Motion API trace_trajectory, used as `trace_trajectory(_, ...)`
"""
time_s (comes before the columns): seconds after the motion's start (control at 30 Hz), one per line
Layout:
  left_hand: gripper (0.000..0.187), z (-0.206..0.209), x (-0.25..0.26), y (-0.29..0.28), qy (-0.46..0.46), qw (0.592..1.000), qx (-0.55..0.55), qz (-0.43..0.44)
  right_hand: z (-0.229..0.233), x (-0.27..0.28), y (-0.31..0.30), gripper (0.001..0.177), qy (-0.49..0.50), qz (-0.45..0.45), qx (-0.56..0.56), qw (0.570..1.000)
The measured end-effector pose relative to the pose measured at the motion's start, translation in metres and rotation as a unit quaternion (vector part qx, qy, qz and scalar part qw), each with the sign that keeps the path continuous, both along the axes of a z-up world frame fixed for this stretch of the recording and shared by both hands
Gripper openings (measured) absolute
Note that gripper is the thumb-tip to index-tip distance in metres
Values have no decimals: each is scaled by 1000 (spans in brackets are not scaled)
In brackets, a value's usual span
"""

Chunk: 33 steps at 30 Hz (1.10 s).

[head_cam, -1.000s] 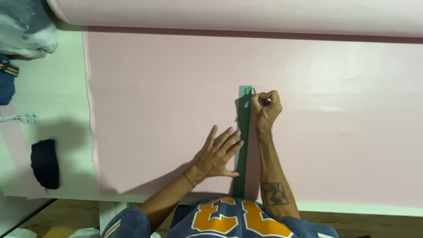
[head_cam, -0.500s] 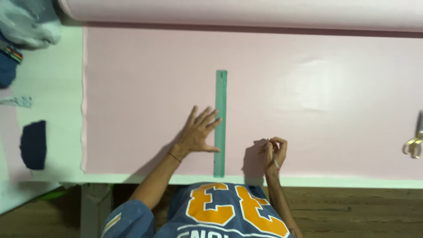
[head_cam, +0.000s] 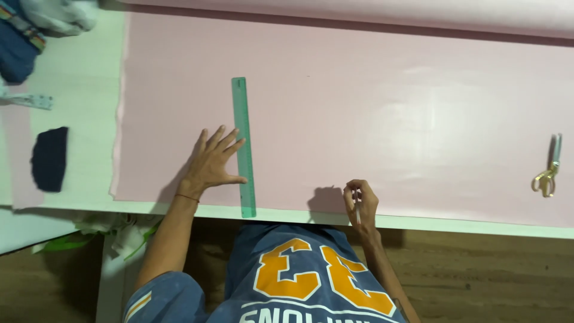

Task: Measuring, marking, and cutting pieces of pink leather from a roll at a workbench.

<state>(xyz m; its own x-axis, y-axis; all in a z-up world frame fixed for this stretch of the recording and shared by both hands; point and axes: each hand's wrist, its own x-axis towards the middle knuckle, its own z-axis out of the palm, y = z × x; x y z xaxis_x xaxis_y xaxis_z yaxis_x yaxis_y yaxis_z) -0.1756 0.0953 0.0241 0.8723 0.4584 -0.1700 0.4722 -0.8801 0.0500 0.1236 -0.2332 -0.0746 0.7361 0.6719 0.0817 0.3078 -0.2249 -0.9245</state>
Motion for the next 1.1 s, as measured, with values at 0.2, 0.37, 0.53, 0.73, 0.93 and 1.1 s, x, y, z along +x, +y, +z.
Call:
trace_trajectory(0.2,114,4,-48,29,28,1000,10,3,21,-62,35,16,-91,154,-25,984)
trace_trajectory(0.37,113,11,-61,53,14,999,9,-34,53,-141,74,27,-157,244,-2,957)
trace_trajectory(0.53,113,17,-67,90,-3,997,23,-78,64,-204,123,48,-177,280,17,943)
trace_trajectory(0.73,119,-11,-70,107,-91,989,-5,-118,38,-252,148,65,-243,234,-28,941)
trace_trajectory(0.93,117,-18,-79,100,-90,988,-29,-122,39,-274,140,62,-229,178,-39,956)
trace_trajectory(1.1,120,-18,-73,105,-114,986,-16,-122,23,-273,142,59,-256,128,-26,958)
